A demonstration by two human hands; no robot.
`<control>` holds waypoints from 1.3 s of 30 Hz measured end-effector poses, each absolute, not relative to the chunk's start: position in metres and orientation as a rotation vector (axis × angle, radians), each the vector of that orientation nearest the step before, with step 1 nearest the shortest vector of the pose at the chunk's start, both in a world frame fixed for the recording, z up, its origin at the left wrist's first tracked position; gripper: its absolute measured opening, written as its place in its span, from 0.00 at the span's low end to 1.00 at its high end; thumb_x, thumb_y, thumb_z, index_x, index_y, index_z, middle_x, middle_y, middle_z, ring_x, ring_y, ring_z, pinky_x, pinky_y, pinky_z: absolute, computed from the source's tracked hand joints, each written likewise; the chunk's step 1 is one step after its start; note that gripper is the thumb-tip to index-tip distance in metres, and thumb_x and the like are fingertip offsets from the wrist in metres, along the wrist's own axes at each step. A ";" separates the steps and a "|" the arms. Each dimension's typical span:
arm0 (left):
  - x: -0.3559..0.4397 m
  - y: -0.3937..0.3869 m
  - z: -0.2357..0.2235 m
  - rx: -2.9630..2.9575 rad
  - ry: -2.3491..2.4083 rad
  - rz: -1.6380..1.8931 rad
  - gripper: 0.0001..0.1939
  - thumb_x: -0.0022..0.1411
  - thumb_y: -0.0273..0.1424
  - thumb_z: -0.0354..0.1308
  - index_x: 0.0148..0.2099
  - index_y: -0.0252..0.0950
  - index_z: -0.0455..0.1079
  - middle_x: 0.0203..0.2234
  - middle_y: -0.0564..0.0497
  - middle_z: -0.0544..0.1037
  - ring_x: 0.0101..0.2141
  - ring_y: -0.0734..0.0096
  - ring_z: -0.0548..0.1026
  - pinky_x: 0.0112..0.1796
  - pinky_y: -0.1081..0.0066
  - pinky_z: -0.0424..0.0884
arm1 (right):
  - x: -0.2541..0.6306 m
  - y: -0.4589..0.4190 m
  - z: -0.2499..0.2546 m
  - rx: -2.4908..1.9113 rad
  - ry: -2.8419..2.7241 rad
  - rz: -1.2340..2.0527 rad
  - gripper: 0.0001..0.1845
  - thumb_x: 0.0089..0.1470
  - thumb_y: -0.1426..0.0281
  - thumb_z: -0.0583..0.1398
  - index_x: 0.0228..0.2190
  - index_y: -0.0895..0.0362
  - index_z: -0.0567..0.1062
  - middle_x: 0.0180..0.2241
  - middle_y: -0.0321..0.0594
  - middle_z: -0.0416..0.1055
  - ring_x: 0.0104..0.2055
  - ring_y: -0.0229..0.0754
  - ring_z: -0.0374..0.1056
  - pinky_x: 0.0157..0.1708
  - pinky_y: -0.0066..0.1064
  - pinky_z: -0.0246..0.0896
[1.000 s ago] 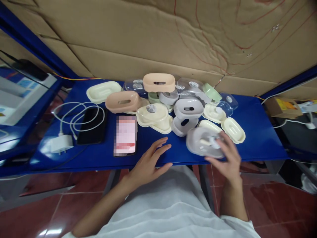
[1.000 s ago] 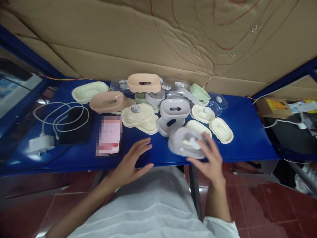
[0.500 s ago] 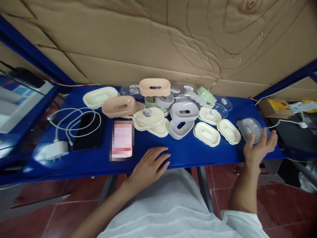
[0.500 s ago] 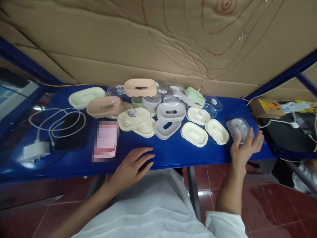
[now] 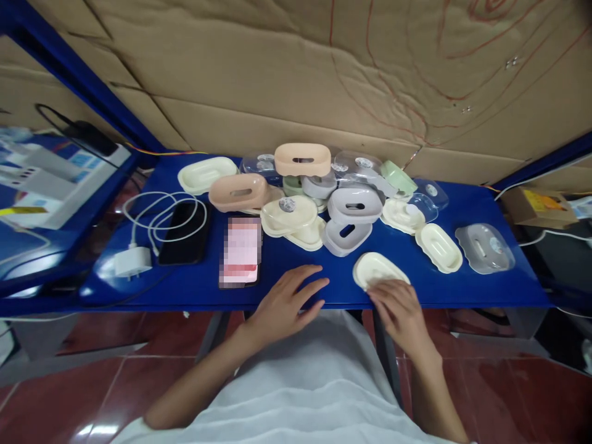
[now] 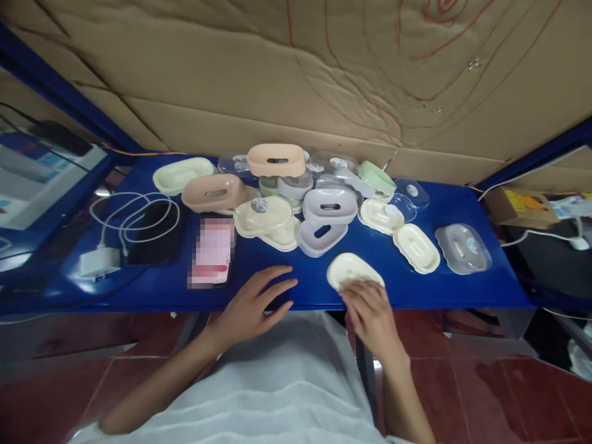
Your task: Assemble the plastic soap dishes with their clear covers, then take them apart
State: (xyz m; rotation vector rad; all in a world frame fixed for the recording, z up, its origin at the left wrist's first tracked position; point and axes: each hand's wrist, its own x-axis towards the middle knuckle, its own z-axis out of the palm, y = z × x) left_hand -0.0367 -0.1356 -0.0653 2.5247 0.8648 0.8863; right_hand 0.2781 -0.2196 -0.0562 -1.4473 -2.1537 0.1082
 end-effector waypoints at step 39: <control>-0.059 -0.134 -0.072 2.670 0.860 0.986 0.24 0.76 0.33 0.65 0.69 0.39 0.67 0.60 0.35 0.77 0.56 0.51 0.80 0.51 0.54 0.83 | 0.252 -0.205 -0.030 -1.193 -2.106 -0.195 0.19 0.66 0.74 0.68 0.57 0.54 0.79 0.46 0.43 0.85 0.49 0.48 0.81 0.61 0.48 0.67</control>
